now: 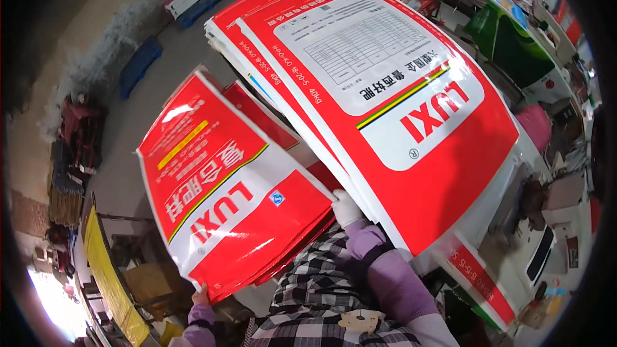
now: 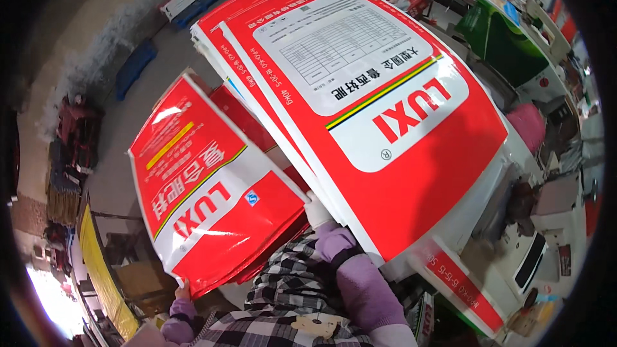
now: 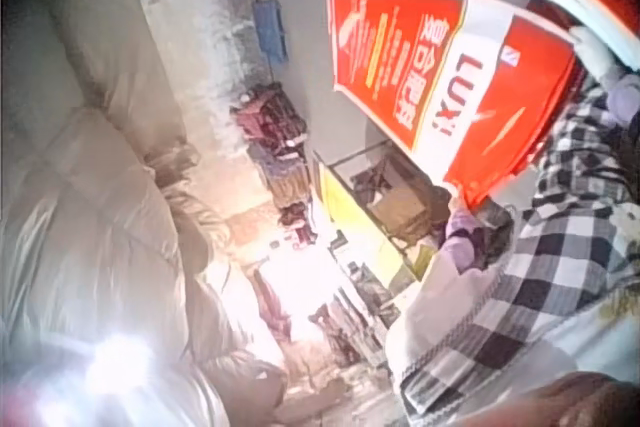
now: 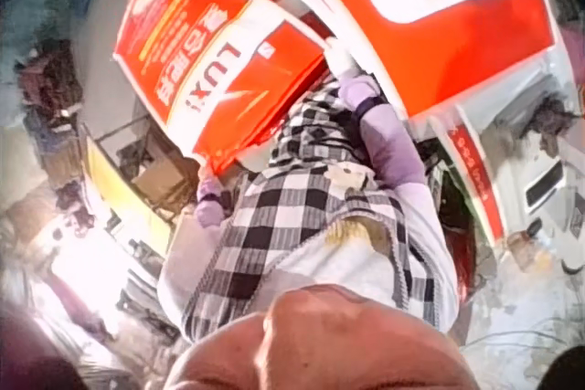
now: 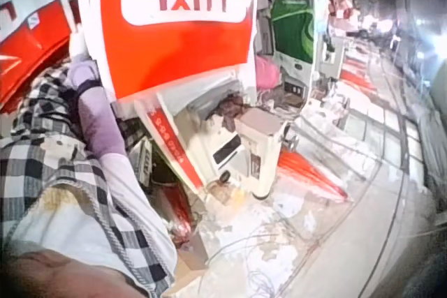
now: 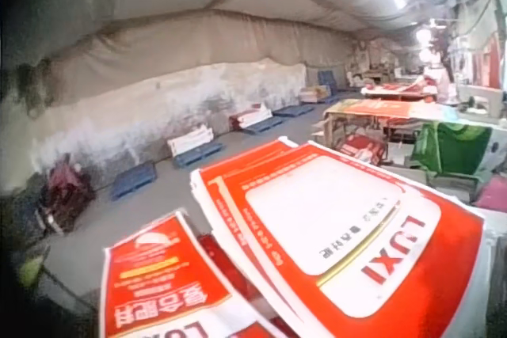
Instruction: Sewing and folding large plastic bags using an industrial sewing machine.
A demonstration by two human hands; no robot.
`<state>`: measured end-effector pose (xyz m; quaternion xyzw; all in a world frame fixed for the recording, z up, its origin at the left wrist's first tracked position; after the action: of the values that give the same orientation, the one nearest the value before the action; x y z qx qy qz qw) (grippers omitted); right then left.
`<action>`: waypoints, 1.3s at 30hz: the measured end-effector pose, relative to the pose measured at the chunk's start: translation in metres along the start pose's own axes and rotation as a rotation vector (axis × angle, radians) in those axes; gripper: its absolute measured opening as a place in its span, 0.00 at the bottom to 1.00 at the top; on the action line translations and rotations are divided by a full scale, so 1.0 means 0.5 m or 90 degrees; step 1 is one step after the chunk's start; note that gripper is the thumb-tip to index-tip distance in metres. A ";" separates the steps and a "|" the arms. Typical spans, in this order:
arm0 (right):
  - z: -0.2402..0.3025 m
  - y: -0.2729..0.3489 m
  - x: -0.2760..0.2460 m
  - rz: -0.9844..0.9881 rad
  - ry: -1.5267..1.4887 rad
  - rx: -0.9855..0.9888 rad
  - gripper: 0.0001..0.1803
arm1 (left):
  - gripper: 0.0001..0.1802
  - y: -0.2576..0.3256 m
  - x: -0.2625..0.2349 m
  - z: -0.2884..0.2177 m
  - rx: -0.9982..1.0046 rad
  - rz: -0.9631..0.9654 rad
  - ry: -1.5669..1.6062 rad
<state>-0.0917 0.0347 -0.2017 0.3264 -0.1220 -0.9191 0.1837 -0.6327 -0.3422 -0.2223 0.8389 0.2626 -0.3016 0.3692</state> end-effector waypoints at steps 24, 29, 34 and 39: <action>0.051 0.250 -0.047 0.035 0.102 -0.193 0.07 | 0.24 -0.112 0.297 -0.610 0.487 0.210 -0.144; 0.096 0.437 -0.118 0.216 0.173 -0.113 0.13 | 0.15 0.557 0.632 -1.099 1.241 0.568 -0.158; 0.060 0.592 -0.178 0.185 0.113 -0.002 0.16 | 0.33 0.768 0.802 -1.074 1.188 0.475 -0.686; -0.057 0.717 -0.292 -0.199 -0.037 -0.023 0.17 | 0.21 0.681 0.844 -1.092 1.106 0.726 -0.604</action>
<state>0.1242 -0.2310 -0.0186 0.3112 -0.0585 -0.9477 0.0403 0.0509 -0.0265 -0.0631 0.6094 -0.6200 -0.4560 -0.1905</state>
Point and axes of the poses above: each hand's wrist, its own y-axis away from the middle knuckle, its own x-axis out of the palm, z = x × y, the point moved 3 cm from there along -y, towards the middle knuckle, and after that the axes turned 15 degrees about z, right-handed, at the moved point
